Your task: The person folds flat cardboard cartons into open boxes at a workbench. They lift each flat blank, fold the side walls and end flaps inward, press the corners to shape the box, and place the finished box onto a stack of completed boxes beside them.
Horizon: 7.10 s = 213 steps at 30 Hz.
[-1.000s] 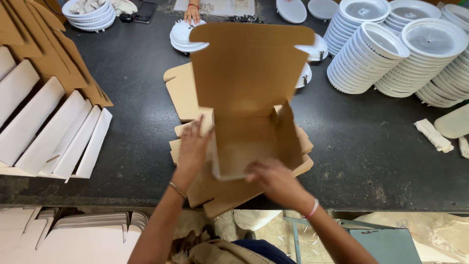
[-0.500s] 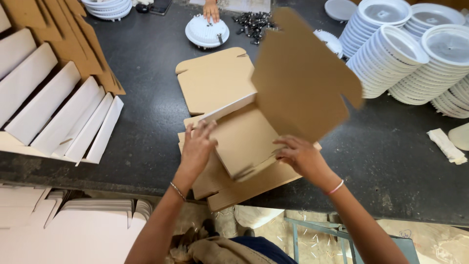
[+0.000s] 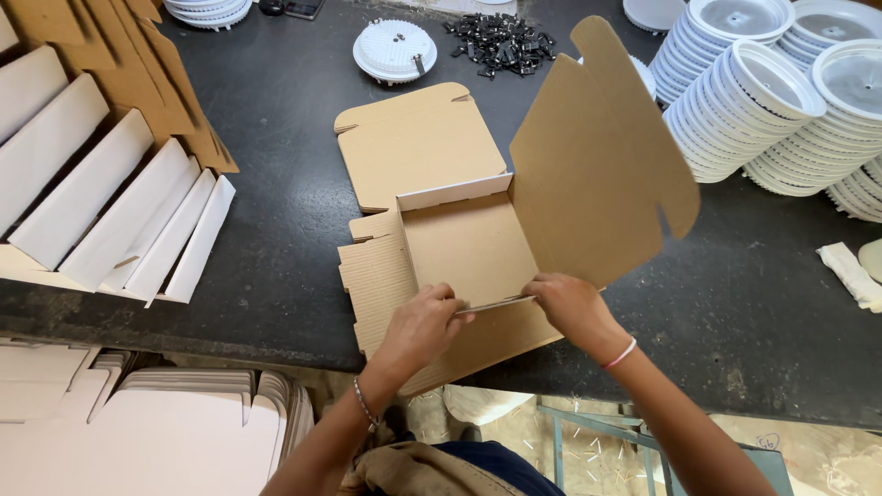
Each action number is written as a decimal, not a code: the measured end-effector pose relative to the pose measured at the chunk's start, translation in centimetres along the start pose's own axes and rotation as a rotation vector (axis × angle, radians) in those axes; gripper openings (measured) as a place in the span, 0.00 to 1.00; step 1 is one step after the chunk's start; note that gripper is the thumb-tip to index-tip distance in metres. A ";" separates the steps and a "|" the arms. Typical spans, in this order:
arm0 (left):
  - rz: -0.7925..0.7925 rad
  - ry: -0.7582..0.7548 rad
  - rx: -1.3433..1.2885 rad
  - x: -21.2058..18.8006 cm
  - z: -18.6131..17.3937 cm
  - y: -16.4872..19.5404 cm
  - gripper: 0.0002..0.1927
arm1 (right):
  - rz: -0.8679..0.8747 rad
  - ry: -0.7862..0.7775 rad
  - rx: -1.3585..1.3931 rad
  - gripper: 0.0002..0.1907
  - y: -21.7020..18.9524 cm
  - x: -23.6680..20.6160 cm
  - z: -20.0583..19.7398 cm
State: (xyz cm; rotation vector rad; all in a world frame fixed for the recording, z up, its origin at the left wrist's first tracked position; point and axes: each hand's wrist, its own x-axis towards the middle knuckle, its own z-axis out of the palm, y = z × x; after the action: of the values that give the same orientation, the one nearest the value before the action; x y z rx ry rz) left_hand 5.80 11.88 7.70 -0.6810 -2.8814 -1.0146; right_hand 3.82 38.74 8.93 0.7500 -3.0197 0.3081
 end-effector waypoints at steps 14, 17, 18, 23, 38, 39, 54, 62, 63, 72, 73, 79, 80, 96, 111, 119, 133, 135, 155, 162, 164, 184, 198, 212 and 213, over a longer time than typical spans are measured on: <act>-0.108 -0.187 -0.040 3.4 1.6 -2.9 0.16 | 0.068 0.012 0.104 0.10 -0.1 2.9 -0.3; -0.115 -0.193 -0.043 3.1 1.2 -2.4 0.15 | 0.021 0.005 0.080 0.10 -0.2 2.8 -0.7; -0.118 -0.188 -0.047 3.1 1.0 -2.3 0.15 | 0.007 0.014 0.066 0.10 -0.1 2.8 -0.7; -0.074 -0.178 -0.033 3.1 0.5 -1.9 0.13 | -0.032 0.019 0.019 0.07 0.2 2.7 -0.8; -0.180 -0.491 -0.122 8.4 4.3 -7.5 0.26 | 0.222 -0.397 -0.088 0.20 2.7 7.9 3.1; -0.168 -0.532 -0.141 9.3 4.6 -8.5 0.27 | 0.218 -0.505 -0.079 0.21 3.2 9.1 3.4; 0.116 0.274 0.165 2.6 8.4 -1.3 0.08 | -0.076 -0.075 0.124 0.17 1.3 3.2 3.1; 0.079 0.323 0.287 2.1 9.9 -2.2 0.17 | -0.173 0.119 0.055 0.17 0.6 2.8 5.5; 0.084 0.334 0.303 2.1 9.9 -2.2 0.18 | -0.180 0.124 0.052 0.17 0.8 2.9 6.0; 0.000 0.256 0.310 3.0 8.9 -2.4 0.20 | -0.117 0.085 -0.045 0.15 1.4 4.7 7.6; -0.006 0.231 0.309 2.8 8.8 -2.5 0.19 | -0.129 0.100 -0.039 0.16 1.1 4.7 7.5; 0.064 0.326 0.212 -0.4 7.8 -3.0 0.04 | -0.362 0.431 0.086 0.16 -3.4 2.4 6.7; 0.008 0.342 0.235 -0.9 7.4 -3.4 0.04 | -0.387 0.431 0.106 0.15 -4.6 1.6 6.7; -0.577 0.500 0.519 -3.7 -0.3 -15.1 0.19 | -0.160 0.249 0.433 0.07 -8.8 -1.4 6.1; -0.705 0.243 0.358 -6.4 -1.9 -13.3 0.16 | 0.922 0.340 0.799 0.31 15.6 -2.1 5.7; -0.700 0.298 0.342 -6.3 -1.6 -12.9 0.13 | 0.888 0.137 1.372 0.31 14.4 -1.4 7.2; -0.645 0.485 0.442 -5.3 2.9 -12.1 0.19 | 0.888 -0.004 1.178 0.30 23.5 -9.4 7.5; -0.710 0.454 0.413 -5.2 1.7 -12.1 0.21 | 0.771 -0.083 1.133 0.31 24.4 -8.4 7.5; -0.703 0.863 -0.621 -14.0 15.4 2.7 0.30 | 0.464 0.539 0.359 0.22 19.3 -14.4 5.3; -0.772 0.750 -1.110 -14.3 19.0 0.9 0.25 | 0.434 0.430 0.188 0.20 15.0 -14.9 3.1; -0.728 0.796 -1.079 -14.4 18.3 -0.7 0.24 | 0.522 0.329 0.271 0.21 14.6 -14.7 2.6; -0.639 0.987 -0.576 -14.1 14.7 -0.2 0.28 | 0.093 -0.354 0.191 0.22 3.3 -15.8 2.5; -0.557 0.853 -0.471 -14.3 14.7 -0.2 0.28 | 0.571 0.440 0.573 0.39 14.5 -15.6 8.4; -0.537 0.892 -0.390 -12.7 14.4 -1.2 0.29 | 0.548 0.385 0.549 0.38 15.7 -14.7 8.7; -0.534 0.900 -0.369 -12.5 14.1 -1.0 0.28 | 0.540 0.377 0.556 0.38 15.8 -14.8 8.8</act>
State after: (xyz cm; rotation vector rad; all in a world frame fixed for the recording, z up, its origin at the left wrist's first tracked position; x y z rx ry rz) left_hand 18.58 14.69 -5.97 0.4996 -2.0889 -1.4254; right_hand 9.83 57.55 -3.54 -0.1510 -2.7087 1.1736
